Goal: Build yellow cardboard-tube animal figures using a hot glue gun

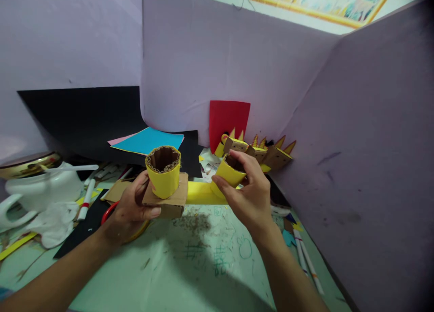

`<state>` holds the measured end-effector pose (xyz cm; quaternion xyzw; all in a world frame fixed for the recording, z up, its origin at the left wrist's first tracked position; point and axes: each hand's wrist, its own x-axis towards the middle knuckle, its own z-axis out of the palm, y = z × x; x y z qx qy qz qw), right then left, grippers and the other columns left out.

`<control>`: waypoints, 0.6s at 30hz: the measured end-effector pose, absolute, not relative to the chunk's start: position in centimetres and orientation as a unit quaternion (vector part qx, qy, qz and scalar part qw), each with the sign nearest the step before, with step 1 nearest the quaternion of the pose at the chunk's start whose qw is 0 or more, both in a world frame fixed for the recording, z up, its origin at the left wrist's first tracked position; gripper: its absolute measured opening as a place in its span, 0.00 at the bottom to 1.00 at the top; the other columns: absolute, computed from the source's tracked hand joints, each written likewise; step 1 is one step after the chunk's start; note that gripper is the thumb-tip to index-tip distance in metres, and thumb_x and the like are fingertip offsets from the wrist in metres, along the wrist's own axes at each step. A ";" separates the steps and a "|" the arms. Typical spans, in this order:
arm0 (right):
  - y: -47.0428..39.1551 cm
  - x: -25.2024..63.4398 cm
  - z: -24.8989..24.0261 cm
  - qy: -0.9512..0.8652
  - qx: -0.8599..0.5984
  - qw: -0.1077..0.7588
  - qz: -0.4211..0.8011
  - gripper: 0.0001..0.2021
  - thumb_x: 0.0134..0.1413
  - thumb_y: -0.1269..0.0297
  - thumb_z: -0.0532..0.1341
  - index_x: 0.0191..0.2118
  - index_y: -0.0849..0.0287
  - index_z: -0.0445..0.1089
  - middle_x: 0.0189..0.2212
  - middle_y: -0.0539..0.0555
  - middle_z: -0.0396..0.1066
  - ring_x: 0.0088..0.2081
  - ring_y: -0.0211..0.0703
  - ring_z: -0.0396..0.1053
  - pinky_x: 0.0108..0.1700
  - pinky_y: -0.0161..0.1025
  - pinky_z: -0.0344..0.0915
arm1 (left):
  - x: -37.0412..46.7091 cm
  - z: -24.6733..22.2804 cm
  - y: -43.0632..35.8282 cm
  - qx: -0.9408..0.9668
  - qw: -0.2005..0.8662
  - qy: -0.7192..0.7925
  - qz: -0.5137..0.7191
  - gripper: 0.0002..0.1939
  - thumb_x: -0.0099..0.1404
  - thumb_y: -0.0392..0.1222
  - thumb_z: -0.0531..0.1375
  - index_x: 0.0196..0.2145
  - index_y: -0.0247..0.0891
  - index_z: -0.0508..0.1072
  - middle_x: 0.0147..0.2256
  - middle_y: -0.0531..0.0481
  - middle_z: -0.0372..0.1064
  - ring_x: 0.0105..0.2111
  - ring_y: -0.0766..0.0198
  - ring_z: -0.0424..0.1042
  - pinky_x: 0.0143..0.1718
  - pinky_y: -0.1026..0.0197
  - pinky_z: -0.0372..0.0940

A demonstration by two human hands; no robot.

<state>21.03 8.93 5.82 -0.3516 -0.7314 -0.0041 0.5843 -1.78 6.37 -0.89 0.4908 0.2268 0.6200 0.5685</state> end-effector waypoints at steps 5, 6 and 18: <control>9.1 20.9 5.8 -0.735 -0.343 0.585 -0.015 0.23 0.43 0.70 0.69 0.48 0.59 0.67 0.45 0.58 0.70 0.47 0.47 0.68 0.51 0.48 0.66 | -2.0 -1.3 6.4 0.488 0.560 0.228 0.629 0.37 0.42 0.29 0.70 0.51 0.38 0.66 0.45 0.45 0.74 0.44 0.54 0.73 0.36 0.65 0.71; 9.1 21.0 5.8 -0.735 -0.345 0.584 -0.015 0.23 0.43 0.70 0.69 0.48 0.59 0.67 0.45 0.58 0.70 0.47 0.47 0.68 0.50 0.48 0.66 | -2.0 -1.5 6.4 0.489 0.561 0.226 0.629 0.37 0.43 0.29 0.70 0.51 0.38 0.66 0.43 0.46 0.75 0.43 0.55 0.74 0.36 0.65 0.71; 8.3 21.4 6.4 -0.722 -0.362 0.578 0.116 0.43 0.44 0.54 0.69 0.64 0.50 0.48 0.60 0.62 0.57 0.58 0.54 0.60 0.56 0.56 0.60 | -2.2 -0.2 6.1 0.446 0.598 0.259 0.613 0.33 0.43 0.31 0.68 0.49 0.37 0.69 0.41 0.45 0.76 0.37 0.54 0.75 0.36 0.60 0.72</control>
